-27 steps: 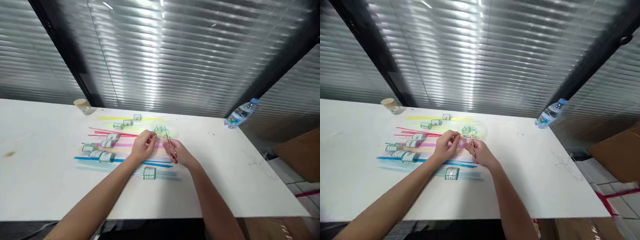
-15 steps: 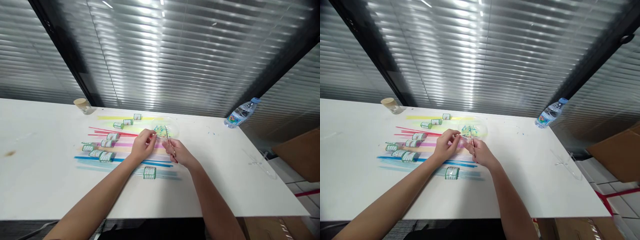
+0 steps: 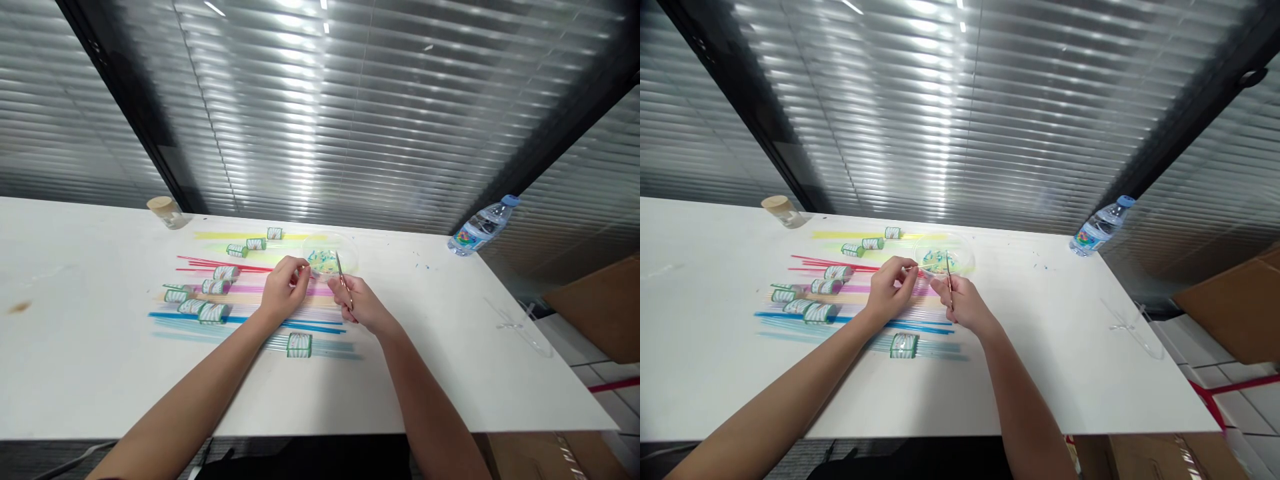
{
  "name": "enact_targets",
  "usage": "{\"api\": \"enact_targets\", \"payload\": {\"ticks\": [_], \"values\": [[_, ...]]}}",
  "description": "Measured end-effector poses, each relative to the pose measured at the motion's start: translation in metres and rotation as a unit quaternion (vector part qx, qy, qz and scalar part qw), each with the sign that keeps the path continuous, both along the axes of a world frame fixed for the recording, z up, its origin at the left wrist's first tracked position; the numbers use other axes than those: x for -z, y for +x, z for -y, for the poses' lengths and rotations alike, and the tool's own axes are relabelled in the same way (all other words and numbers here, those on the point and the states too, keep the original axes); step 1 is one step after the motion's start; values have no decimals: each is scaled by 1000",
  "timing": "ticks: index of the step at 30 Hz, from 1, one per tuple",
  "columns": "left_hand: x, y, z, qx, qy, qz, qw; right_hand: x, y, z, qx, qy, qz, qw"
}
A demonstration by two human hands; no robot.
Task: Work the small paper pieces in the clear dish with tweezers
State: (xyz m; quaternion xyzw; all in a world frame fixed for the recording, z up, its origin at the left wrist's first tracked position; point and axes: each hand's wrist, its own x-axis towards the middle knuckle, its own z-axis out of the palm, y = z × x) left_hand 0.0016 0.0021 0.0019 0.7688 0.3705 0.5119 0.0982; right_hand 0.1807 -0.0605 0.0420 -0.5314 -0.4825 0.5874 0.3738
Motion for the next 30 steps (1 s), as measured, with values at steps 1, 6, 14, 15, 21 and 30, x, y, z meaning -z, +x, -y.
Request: {"api": "enact_targets", "payload": {"ticks": [1, 6, 14, 15, 21, 30], "values": [[0, 0, 0, 0, -3, 2, 1000, 0, 0, 0, -1, 1, -13, 1000], [0, 0, 1, -2, -13, 5, 1000, -2, 1, 2, -17, 3, -51, 999], [0, 0, 0, 13, -10, 1, 1000, -1, 0, 1, -40, 5, -1, 999], [0, 0, 0, 19, -8, -1, 1000, -1, 0, 1, -41, 7, 3, 999], [0, 0, 1, 38, 0, -10, 999, -3, 0, 2, -39, 8, 13, 999], [-2, 0, 2, 50, -8, -8, 999, -1, 1, 2, -41, 8, 14, 999]]}}
